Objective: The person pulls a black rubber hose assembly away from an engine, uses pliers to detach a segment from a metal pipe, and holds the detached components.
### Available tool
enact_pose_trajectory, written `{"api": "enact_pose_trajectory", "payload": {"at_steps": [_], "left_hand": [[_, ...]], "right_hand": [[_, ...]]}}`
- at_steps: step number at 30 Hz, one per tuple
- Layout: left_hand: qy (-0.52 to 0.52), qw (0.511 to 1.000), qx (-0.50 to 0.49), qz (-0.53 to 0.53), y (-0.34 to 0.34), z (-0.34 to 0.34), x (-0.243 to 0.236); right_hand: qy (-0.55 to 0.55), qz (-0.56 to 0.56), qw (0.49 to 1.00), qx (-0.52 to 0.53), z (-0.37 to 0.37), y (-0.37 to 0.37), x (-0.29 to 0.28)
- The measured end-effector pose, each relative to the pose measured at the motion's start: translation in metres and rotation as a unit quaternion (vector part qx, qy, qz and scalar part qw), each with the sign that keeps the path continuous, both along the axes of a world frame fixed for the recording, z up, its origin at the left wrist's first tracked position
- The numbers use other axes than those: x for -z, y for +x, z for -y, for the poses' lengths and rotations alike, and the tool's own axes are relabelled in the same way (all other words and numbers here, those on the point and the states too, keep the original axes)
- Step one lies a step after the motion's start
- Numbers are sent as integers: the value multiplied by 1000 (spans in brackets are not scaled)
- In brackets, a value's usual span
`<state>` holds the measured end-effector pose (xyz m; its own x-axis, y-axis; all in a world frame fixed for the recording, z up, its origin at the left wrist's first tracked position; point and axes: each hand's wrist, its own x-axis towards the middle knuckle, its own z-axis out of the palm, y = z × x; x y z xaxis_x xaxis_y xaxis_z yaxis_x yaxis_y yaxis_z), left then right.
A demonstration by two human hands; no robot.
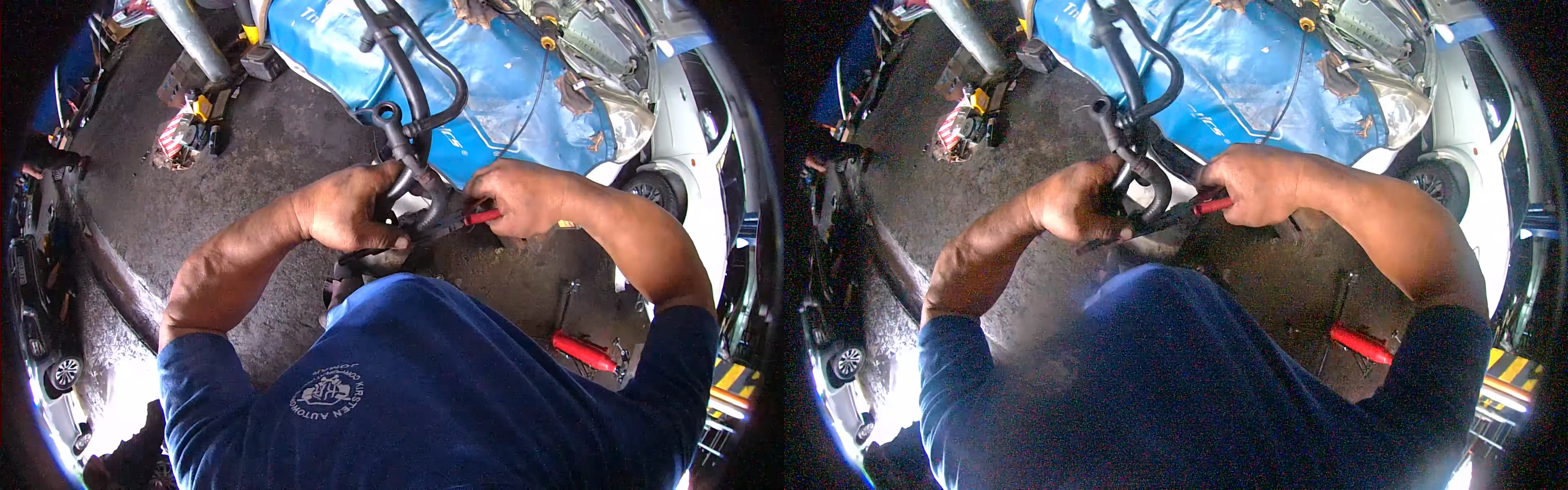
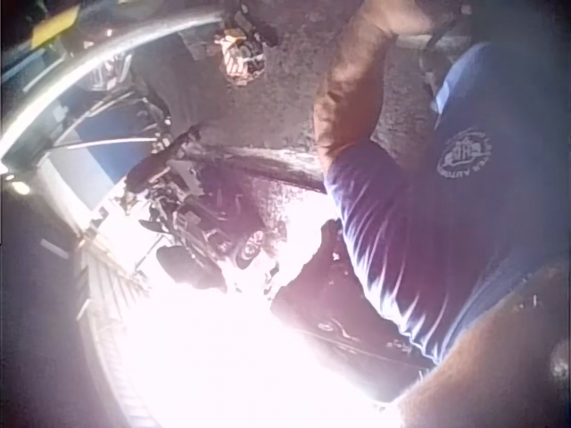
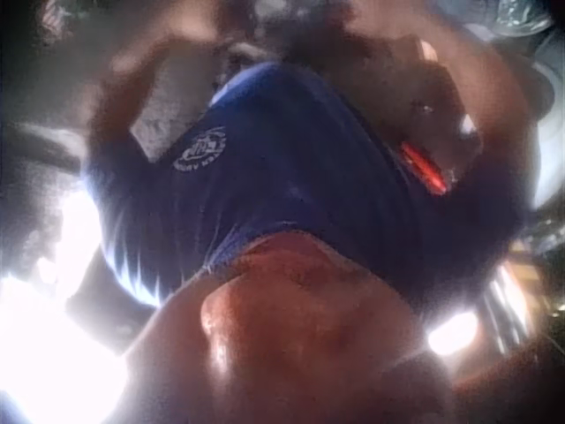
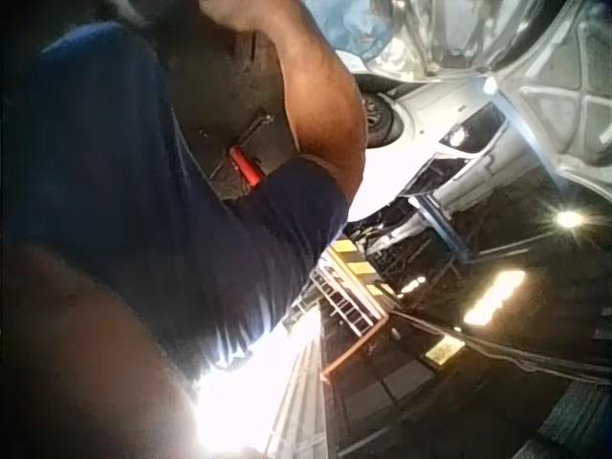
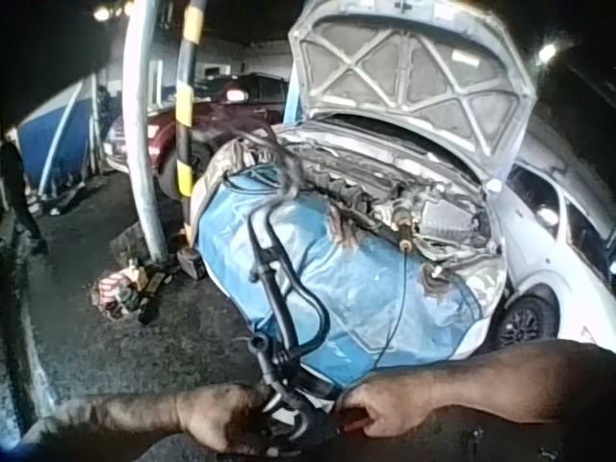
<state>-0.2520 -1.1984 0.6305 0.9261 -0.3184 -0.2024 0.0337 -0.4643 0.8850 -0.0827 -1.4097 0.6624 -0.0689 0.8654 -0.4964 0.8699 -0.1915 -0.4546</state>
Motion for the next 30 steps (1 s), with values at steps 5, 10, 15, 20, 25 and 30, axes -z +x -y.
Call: {"api": "enact_pose_trajectory", "payload": {"at_steps": [5, 10, 15, 20, 25, 30], "left_hand": [[-30, 999, -19, -28, 2, -6, 11], [-97, 995, -1, 22, 4, -13, 42], [-29, 998, -27, 57, 0, -18, 18], [216, 956, -122, 160, -30, -7, 7], [247, 958, -126, 73, -34, -11, 17], [256, 954, -108, 109, -45, -9, 14]], "right_hand": [[45, 87, 995, -15, -4, -8, -8], [53, 35, 998, -4, -7, -6, -11], [79, 21, 996, 40, 3, -13, 7], [114, 38, 990, 80, 0, -19, 14], [128, 65, 988, 56, -6, -29, 13], [18, -22, 997, 71, -17, -32, 2]]}}
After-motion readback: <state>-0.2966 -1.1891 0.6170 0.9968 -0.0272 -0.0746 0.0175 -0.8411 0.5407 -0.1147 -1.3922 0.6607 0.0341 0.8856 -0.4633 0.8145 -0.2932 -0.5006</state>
